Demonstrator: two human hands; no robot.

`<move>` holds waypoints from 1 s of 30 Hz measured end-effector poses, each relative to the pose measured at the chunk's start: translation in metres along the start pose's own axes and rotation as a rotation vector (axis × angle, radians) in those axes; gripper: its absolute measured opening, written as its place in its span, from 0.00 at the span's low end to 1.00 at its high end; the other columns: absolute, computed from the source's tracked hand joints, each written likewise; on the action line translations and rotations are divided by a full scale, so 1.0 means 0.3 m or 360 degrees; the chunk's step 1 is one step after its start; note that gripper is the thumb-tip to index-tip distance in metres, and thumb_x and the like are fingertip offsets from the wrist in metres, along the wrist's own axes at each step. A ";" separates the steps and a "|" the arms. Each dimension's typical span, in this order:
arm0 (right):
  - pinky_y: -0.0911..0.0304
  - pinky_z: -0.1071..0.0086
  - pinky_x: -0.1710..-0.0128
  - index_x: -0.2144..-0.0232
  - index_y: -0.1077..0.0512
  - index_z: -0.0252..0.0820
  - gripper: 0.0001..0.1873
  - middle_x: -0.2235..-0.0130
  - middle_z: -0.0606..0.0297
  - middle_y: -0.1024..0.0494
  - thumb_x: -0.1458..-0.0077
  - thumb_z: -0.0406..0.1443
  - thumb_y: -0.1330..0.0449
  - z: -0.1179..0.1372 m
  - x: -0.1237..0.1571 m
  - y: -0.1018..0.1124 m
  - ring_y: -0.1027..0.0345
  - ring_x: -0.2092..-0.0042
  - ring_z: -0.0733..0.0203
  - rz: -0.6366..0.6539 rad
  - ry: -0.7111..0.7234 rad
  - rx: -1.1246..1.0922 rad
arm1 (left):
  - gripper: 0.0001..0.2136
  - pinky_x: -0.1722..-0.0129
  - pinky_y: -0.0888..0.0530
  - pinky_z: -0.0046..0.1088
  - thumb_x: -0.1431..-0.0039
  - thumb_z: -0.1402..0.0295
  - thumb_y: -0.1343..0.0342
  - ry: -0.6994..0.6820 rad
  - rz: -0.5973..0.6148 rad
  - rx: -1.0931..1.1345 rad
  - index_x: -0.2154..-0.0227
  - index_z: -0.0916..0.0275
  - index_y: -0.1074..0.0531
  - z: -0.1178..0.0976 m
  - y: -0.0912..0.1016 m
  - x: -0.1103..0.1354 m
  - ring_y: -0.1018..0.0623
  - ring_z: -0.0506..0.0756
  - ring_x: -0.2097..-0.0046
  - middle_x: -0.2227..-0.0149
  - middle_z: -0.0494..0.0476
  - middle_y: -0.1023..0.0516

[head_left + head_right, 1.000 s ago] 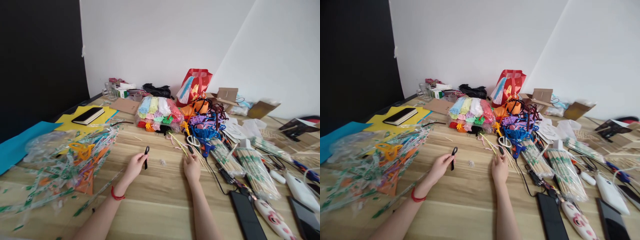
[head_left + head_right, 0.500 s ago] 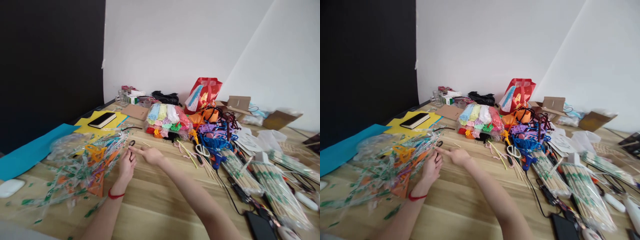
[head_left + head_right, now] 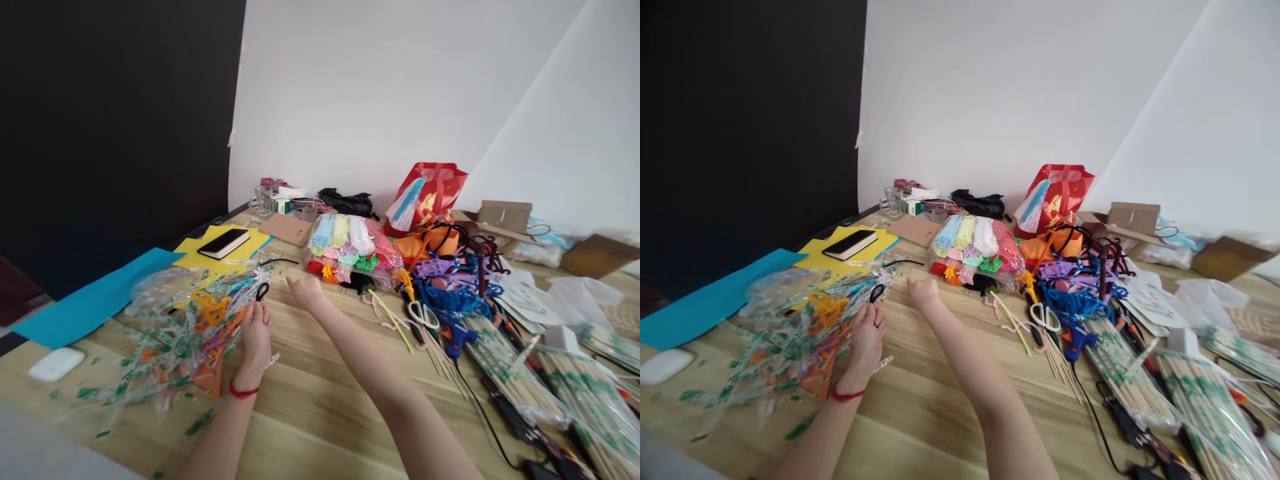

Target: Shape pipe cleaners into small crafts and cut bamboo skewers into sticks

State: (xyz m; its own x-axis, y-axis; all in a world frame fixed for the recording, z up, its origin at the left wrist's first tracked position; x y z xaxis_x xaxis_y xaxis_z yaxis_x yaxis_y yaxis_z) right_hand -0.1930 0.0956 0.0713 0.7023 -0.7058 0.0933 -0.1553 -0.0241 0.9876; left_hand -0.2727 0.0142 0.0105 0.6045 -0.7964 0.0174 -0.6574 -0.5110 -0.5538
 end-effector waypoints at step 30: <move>0.39 0.66 0.66 0.65 0.26 0.32 0.17 0.62 0.46 0.26 0.44 0.40 0.48 -0.678 0.579 -0.241 0.30 0.59 0.51 -0.0360 -0.1423 -0.0380 | 0.18 0.63 0.28 0.30 0.52 0.62 0.41 0.0170 0.0560 -0.0309 0.59 0.65 0.33 0.087 -0.167 0.108 0.23 0.53 0.67 0.66 0.58 0.22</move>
State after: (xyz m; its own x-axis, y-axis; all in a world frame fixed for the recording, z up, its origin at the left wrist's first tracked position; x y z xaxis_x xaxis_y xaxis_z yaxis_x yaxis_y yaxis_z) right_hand 0.0815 0.1189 0.0417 -0.1088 -0.9846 -0.1368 0.1343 -0.1509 0.9794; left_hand -0.2085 0.0226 0.0172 0.2841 -0.9573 -0.0529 -0.8943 -0.2447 -0.3745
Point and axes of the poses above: each hand's wrist, its own x-axis away from the middle knuckle, its own y-axis out of the back of the hand, z = x × y, the point moved 8 cm from there along -x, towards the middle knuckle
